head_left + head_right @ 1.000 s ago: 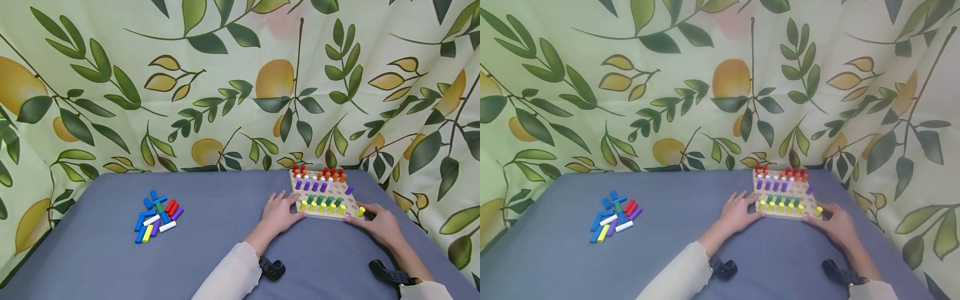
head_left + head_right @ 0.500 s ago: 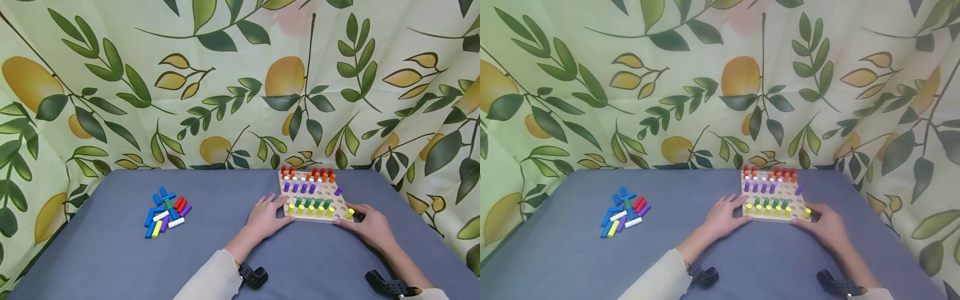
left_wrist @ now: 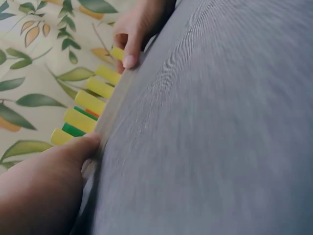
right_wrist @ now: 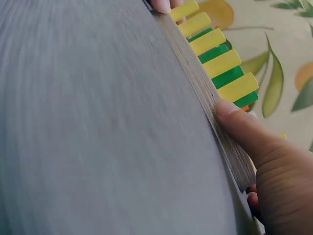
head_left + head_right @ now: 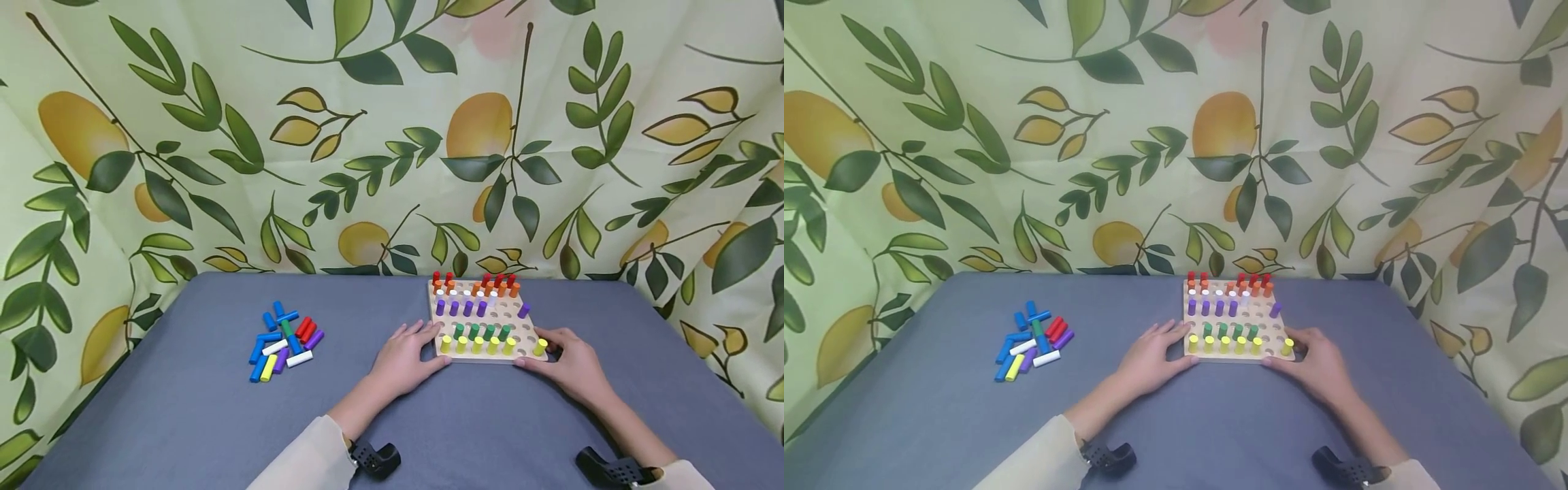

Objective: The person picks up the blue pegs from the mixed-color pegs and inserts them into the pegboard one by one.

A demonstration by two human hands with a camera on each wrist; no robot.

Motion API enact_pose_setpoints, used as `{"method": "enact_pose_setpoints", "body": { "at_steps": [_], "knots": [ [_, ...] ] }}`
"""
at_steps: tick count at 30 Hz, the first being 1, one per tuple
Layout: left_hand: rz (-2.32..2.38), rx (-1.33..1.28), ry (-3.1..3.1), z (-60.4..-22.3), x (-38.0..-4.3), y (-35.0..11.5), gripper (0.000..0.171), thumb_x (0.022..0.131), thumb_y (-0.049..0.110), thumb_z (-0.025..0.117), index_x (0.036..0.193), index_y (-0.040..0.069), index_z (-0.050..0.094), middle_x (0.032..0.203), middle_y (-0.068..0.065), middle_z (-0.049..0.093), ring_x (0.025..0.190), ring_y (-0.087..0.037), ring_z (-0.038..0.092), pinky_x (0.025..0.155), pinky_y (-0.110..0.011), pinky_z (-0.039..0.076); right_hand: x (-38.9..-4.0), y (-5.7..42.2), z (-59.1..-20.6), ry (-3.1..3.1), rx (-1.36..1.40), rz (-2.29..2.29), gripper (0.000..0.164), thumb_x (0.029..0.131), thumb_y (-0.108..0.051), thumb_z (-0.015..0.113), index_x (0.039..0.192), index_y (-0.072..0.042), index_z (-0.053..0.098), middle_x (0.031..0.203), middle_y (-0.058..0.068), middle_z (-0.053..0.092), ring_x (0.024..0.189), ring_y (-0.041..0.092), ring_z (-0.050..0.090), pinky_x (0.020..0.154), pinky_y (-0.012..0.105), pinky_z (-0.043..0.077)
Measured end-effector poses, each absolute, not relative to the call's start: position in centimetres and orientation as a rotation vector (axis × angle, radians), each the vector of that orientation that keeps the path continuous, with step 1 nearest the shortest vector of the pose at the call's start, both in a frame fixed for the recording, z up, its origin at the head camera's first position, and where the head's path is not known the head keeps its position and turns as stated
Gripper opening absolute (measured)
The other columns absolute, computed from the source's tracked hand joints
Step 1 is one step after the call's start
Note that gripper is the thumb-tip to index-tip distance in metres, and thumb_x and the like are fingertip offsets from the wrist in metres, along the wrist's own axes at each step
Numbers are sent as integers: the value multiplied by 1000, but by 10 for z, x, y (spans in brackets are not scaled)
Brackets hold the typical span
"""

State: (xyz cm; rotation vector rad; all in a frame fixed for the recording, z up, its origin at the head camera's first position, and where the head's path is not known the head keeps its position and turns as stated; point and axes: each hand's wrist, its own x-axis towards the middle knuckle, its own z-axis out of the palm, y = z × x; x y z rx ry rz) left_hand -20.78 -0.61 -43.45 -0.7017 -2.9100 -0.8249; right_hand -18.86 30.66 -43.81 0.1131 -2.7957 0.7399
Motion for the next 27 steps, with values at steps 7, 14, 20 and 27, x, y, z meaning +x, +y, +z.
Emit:
{"method": "enact_pose_setpoints", "body": {
  "at_steps": [7, 14, 20, 27],
  "knots": [
    [-859, -660, -2878, -437, -203, -37, 64, 93, 51, 66, 149, 22, 52, 150, -5, 56, 147, -26, 44, 124, -49, 30, -194, 276, -439, -2767, 149, 804, 81, 72, -47, 89, 130, 3, 65, 97, 12, 63, 81, 18, 50, 65, 24, 35],
    [-848, -630, -2877, -437, -200, -68, 65, 93, 52, 67, 148, 21, 53, 149, -5, 56, 146, -28, 45, 123, -55, 28, -198, 245, -439, -2757, 170, 843, 80, 71, -47, 90, 129, 3, 66, 94, 9, 62, 77, 15, 49, 63, 22, 34],
    [-821, -506, -2881, -436, -195, -94, 67, 91, 52, 69, 148, 20, 53, 150, -5, 56, 146, -29, 46, 122, -56, 29, -205, 213, -441, -2729, 217, 881, 81, 69, -48, 91, 128, 2, 67, 91, 8, 60, 76, 14, 48, 64, 23, 34],
    [-727, -367, -2898, -434, -188, -114, 72, 89, 53, 72, 147, 15, 54, 151, -6, 55, 145, -32, 46, 121, -57, 31, -213, 181, -441, -2718, 259, 935, 81, 66, -50, 92, 125, -1, 69, 92, 7, 61, 76, 14, 48, 64, 23, 35]
  ]
}}
